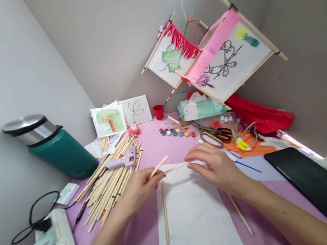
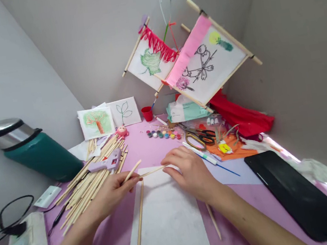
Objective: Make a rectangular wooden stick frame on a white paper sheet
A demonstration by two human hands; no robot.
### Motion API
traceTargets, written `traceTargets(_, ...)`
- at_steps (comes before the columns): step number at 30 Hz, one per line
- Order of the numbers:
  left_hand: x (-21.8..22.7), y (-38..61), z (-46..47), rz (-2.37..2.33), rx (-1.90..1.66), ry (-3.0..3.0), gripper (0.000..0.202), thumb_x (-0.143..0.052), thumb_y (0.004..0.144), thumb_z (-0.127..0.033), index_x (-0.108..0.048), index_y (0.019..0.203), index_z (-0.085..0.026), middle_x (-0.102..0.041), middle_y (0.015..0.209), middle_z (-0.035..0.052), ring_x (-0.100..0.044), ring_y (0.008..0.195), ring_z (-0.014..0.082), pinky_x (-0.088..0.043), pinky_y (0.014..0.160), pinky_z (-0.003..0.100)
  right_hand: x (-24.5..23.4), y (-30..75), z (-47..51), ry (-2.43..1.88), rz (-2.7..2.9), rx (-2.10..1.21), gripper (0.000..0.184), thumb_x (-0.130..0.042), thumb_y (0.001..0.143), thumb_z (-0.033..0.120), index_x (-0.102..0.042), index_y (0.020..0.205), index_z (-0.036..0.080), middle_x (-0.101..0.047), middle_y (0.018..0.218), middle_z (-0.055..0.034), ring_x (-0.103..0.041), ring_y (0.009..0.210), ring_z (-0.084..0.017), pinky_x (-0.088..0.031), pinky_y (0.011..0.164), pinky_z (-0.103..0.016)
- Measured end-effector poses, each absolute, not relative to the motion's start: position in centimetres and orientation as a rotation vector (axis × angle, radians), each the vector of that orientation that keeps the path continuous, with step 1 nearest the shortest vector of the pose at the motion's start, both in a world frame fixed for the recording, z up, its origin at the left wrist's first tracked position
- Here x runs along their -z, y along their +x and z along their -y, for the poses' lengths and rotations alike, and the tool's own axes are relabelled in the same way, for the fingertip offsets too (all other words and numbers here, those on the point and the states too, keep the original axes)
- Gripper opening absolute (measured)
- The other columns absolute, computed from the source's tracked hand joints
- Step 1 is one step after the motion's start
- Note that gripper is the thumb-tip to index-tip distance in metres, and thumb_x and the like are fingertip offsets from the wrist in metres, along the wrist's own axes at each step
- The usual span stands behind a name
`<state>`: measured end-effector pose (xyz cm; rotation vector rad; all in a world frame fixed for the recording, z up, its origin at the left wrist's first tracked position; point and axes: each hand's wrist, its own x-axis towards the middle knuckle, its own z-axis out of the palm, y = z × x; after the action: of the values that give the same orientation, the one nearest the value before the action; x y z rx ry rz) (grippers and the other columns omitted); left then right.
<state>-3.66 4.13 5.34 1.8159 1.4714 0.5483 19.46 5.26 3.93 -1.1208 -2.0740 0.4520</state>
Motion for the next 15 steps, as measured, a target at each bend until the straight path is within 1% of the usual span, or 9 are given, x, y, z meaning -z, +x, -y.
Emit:
traceTargets(2,-4.3,-3.2,-4.1,-1.449,-0.561,1.86,0.035,-0.047,0.085,-0.042,-0.065,0.069,-0.016,-0.044,0.056,-0.0034,-0.039,0.056,0.0115,-0.028,0.054,0.024,-3.6,19.1,-4.8,-1.075,2.221,-0.231,0.014,-0.055,0.087,0.021,-0.068,0.093,0.02,-0.066,0.092,-0.0068,-0.054,0.09,-0.02,-0.038,0.081,-0.036)
traceTargets(4,-3.6,-2.9,-4.2,-1.409,-0.567,1.848,0.033,-0.048,0.085,-0.041,-0.066,0.071,-0.016,-0.047,0.056,-0.0031,-0.04,0.055,0.0116,-0.029,0.054,0.024,-3.0,18.6,-4.5,-1.07,2.288,-0.154,0.017,-0.053,0.089,0.02,-0.069,0.092,0.02,-0.066,0.087,-0.0071,-0.054,0.085,-0.02,-0.038,0.077,-0.035)
traceTargets(6,-3.2,-3.1,-4.2,-1.39,-0.585,1.777,0.026,-0.052,0.082,-0.037,-0.068,0.08,-0.017,-0.054,0.06,-0.0025,-0.042,0.056,0.0114,-0.031,0.054,0.023,-2.3,18.3,-4.5,-1.079,2.291,-0.201,0.019,-0.05,0.09,0.019,-0.069,0.09,0.02,-0.065,0.084,-0.0071,-0.054,0.082,-0.019,-0.039,0.073,-0.033)
traceTargets(8,-3.2,-3.5,-4.3,-1.401,-0.604,1.67,0.021,-0.056,0.079,-0.034,-0.069,0.085,-0.017,-0.056,0.061,-0.0027,-0.042,0.052,0.0101,-0.031,0.05,0.022,-1.7,18.3,-4.7,-1.082,2.257,-0.319,0.02,-0.049,0.09,0.018,-0.069,0.09,0.019,-0.064,0.084,-0.0067,-0.055,0.081,-0.017,-0.041,0.072,-0.031)
traceTargets(12,-3.4,-4.1,-4.5,-1.387,-0.648,1.447,0.019,-0.06,0.074,-0.033,-0.065,0.082,-0.016,-0.058,0.062,-0.0026,-0.038,0.041,0.0066,-0.029,0.042,0.022,-1.0,18.7,-5.3,-1.073,2.2,-0.501,0.019,-0.049,0.09,0.018,-0.068,0.092,0.019,-0.063,0.086,-0.0057,-0.057,0.082,-0.016,-0.044,0.073,-0.03)
traceTargets(15,-3.5,-4.2,-4.5,-1.38,-0.68,1.392,0.021,-0.062,0.073,-0.034,-0.064,0.084,-0.015,-0.064,0.069,0.0001,-0.039,0.039,0.0055,-0.027,0.04,0.022,-0.9,18.7,-5.3,-1.094,2.193,-0.561,0.021,-0.047,0.09,0.017,-0.068,0.093,0.018,-0.063,0.086,-0.0056,-0.058,0.082,-0.016,-0.044,0.074,-0.03)
